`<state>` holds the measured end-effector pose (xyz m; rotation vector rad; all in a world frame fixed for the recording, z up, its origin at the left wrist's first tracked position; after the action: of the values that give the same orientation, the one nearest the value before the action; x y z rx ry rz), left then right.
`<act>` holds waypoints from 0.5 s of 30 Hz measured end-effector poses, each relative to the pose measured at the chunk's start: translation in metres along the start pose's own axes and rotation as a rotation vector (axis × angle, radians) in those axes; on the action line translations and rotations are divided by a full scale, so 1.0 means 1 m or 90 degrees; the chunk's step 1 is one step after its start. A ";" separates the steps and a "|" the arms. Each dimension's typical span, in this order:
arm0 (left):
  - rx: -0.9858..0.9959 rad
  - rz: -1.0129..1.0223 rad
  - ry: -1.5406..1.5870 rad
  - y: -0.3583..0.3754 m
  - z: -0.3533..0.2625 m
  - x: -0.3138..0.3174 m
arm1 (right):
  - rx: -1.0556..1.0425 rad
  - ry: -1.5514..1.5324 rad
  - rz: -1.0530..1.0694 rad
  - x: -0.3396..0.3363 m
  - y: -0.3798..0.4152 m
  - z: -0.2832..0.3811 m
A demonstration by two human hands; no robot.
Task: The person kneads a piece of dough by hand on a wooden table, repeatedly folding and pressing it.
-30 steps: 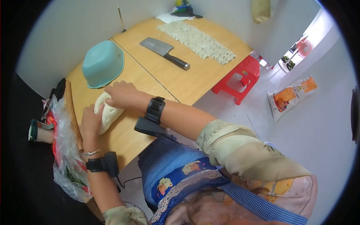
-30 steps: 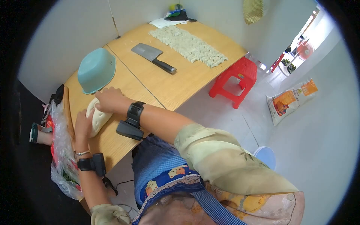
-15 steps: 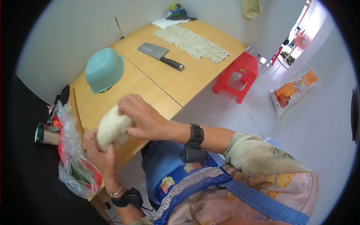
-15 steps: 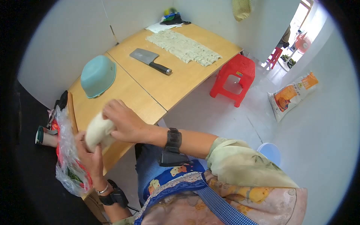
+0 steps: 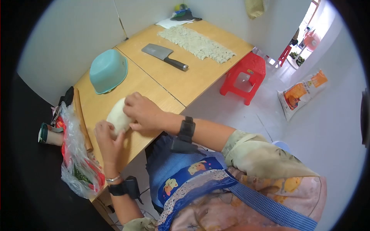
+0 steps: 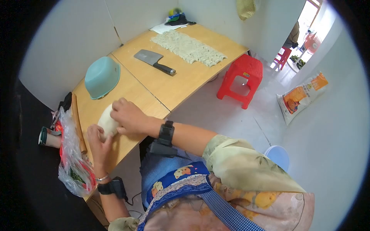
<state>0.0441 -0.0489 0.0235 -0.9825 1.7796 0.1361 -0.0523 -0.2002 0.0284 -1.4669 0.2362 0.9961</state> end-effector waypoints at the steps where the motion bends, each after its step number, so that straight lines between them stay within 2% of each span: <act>1: 0.060 -0.079 -0.010 0.012 -0.017 -0.003 | -0.004 0.028 0.013 0.001 0.006 0.005; 4: 0.087 -0.087 -0.054 0.042 -0.036 -0.002 | -0.020 0.052 0.013 -0.006 0.024 0.019; 8: 0.084 -0.087 -0.026 0.063 -0.044 0.003 | 0.009 -0.028 -0.008 -0.011 0.034 0.026; 11: 0.066 -0.109 -0.059 0.053 -0.044 0.009 | 0.037 0.006 0.061 0.000 0.026 0.024; 15: 0.039 -0.120 -0.064 0.013 -0.030 0.010 | 0.045 0.050 0.039 0.013 -0.006 0.003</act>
<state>0.0123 -0.0615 0.0240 -1.0741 1.5828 0.0121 -0.0418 -0.1915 0.0239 -1.4431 0.3717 0.9700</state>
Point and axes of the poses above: each hand's wrist, its own y-axis away from the middle knuckle, its own x-axis out of the palm, z = x × y, the point moved 6 cm from there along -y, towards the middle knuckle, and after that the axes turned 14 degrees about -x, right-handed, at the moved point
